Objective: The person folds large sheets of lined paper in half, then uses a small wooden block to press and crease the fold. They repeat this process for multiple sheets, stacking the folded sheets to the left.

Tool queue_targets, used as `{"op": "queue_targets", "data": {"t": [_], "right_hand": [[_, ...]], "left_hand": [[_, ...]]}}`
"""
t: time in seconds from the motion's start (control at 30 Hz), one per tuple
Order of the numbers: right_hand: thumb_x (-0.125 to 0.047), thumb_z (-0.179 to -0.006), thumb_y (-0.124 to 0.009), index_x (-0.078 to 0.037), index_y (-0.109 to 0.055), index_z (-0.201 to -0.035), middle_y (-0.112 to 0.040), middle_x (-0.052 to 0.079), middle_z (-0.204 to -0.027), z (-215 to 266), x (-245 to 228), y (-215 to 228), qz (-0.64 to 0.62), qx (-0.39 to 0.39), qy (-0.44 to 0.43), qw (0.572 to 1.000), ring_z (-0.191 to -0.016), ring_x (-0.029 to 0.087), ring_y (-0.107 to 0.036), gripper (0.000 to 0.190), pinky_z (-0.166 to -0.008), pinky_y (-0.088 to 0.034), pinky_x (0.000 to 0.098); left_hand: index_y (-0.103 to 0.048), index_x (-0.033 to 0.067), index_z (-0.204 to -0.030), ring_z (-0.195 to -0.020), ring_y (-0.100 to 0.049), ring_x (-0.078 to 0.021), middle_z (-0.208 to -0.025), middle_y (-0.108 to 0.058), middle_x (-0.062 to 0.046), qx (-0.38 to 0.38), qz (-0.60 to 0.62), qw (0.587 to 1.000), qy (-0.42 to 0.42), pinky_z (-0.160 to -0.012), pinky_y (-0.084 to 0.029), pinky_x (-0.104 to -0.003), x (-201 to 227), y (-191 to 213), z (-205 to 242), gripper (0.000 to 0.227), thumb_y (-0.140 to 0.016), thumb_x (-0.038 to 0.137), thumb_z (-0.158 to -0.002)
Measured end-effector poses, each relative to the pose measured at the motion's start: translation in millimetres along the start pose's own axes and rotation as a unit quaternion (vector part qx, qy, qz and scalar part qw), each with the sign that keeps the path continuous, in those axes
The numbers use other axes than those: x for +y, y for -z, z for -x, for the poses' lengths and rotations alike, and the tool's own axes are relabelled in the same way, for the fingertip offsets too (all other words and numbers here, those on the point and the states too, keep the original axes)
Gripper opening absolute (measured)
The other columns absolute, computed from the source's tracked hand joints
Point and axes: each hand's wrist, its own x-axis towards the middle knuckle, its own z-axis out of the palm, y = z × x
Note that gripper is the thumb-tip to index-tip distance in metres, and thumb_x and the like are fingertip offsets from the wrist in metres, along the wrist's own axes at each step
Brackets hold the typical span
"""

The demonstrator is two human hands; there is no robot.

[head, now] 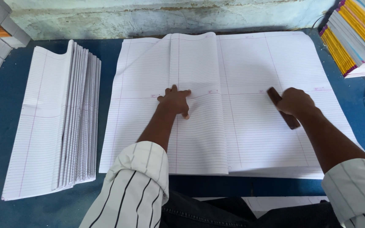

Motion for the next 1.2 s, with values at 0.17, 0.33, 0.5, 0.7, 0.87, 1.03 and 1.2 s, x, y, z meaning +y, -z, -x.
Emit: {"op": "queue_targets", "data": {"t": [0.17, 0.33, 0.5, 0.7, 0.87, 1.03, 1.2], "right_hand": [[-0.017, -0.095, -0.065, -0.008, -0.069, -0.121, -0.076, 0.017, -0.100, 17.8, -39.2, 2.9, -0.042, 0.066, 0.113, 0.991, -0.091, 0.029, -0.074, 0.028, -0.082, -0.059, 0.0456], [-0.014, -0.102, -0.053, -0.017, -0.060, -0.137, -0.071, 0.015, -0.111, 53.3, -93.6, 14.0, -0.096, 0.084, 0.217, 0.968, -0.101, 0.030, -0.069, 0.037, -0.090, -0.054, 0.0480], [-0.014, -0.100, -0.052, -0.029, -0.051, -0.149, -0.057, 0.014, -0.124, 85.9, -133.1, 19.6, -0.157, 0.060, 0.263, 0.950, -0.110, 0.029, -0.063, 0.050, -0.094, -0.054, 0.0443], [-0.015, -0.094, -0.067, -0.026, -0.063, -0.138, -0.057, 0.012, -0.121, 103.2, -149.9, 9.7, -0.165, 0.062, 0.323, 0.930, -0.109, 0.026, -0.063, 0.046, -0.096, -0.055, 0.0397], [-0.018, -0.095, -0.066, -0.028, -0.062, -0.139, -0.055, 0.009, -0.122, 109.8, -148.2, 6.0, -0.131, 0.007, 0.272, 0.953, -0.109, 0.024, -0.062, 0.045, -0.095, -0.056, 0.0390], [-0.019, -0.099, -0.063, -0.032, -0.059, -0.143, -0.055, 0.007, -0.119, 112.6, -143.1, -5.6, -0.127, 0.000, 0.236, 0.963, -0.108, 0.022, -0.060, 0.046, -0.096, -0.053, 0.0393], [-0.016, -0.096, -0.064, -0.027, -0.061, -0.142, -0.057, 0.007, -0.113, 100.4, -133.2, -21.8, -0.166, 0.038, 0.252, 0.953, -0.101, 0.020, -0.060, 0.047, -0.093, -0.054, 0.0376]], "left_hand": [[-0.034, 0.0418, -0.157, -0.155, -0.019, -0.0338, -0.170, -0.014, -0.011, 0.003, 0.005, 1.000, -0.004, -0.118, -0.028, -0.068, -1.6, -0.1, 0.6, 0.110, -0.096, 0.030, -0.067], [-0.034, 0.0420, -0.157, -0.155, -0.020, -0.0342, -0.169, -0.016, -0.011, 0.000, 0.002, 1.000, -0.005, -0.118, -0.028, -0.068, -1.1, 0.8, 0.8, 0.109, -0.096, 0.031, -0.068], [-0.035, 0.0417, -0.156, -0.155, -0.020, -0.0335, -0.170, -0.016, -0.011, 0.003, -0.001, 1.000, -0.007, -0.118, -0.028, -0.069, -0.3, 1.6, 2.7, 0.109, -0.096, 0.031, -0.067], [-0.035, 0.0424, -0.156, -0.155, -0.020, -0.0319, -0.170, -0.016, -0.010, 0.004, -0.001, 1.000, -0.001, -0.118, -0.028, -0.068, 1.1, 2.4, 4.4, 0.109, -0.096, 0.031, -0.066], [-0.034, 0.0410, -0.157, -0.155, -0.020, -0.0321, -0.170, -0.015, -0.011, 0.004, 0.000, 1.000, -0.004, -0.119, -0.027, -0.068, 0.3, 1.4, 5.0, 0.110, -0.096, 0.031, -0.067], [-0.028, 0.0396, -0.159, -0.155, -0.019, -0.0343, -0.170, -0.014, -0.013, -0.007, -0.012, 1.000, -0.005, -0.119, -0.026, -0.068, 2.2, 2.8, 3.3, 0.113, -0.096, 0.031, -0.069], [-0.022, 0.0427, -0.161, -0.154, -0.019, -0.0362, -0.170, -0.012, -0.017, -0.011, -0.026, 1.000, -0.005, -0.118, -0.027, -0.068, 5.8, 3.8, 3.7, 0.116, -0.094, 0.030, -0.071]]}}
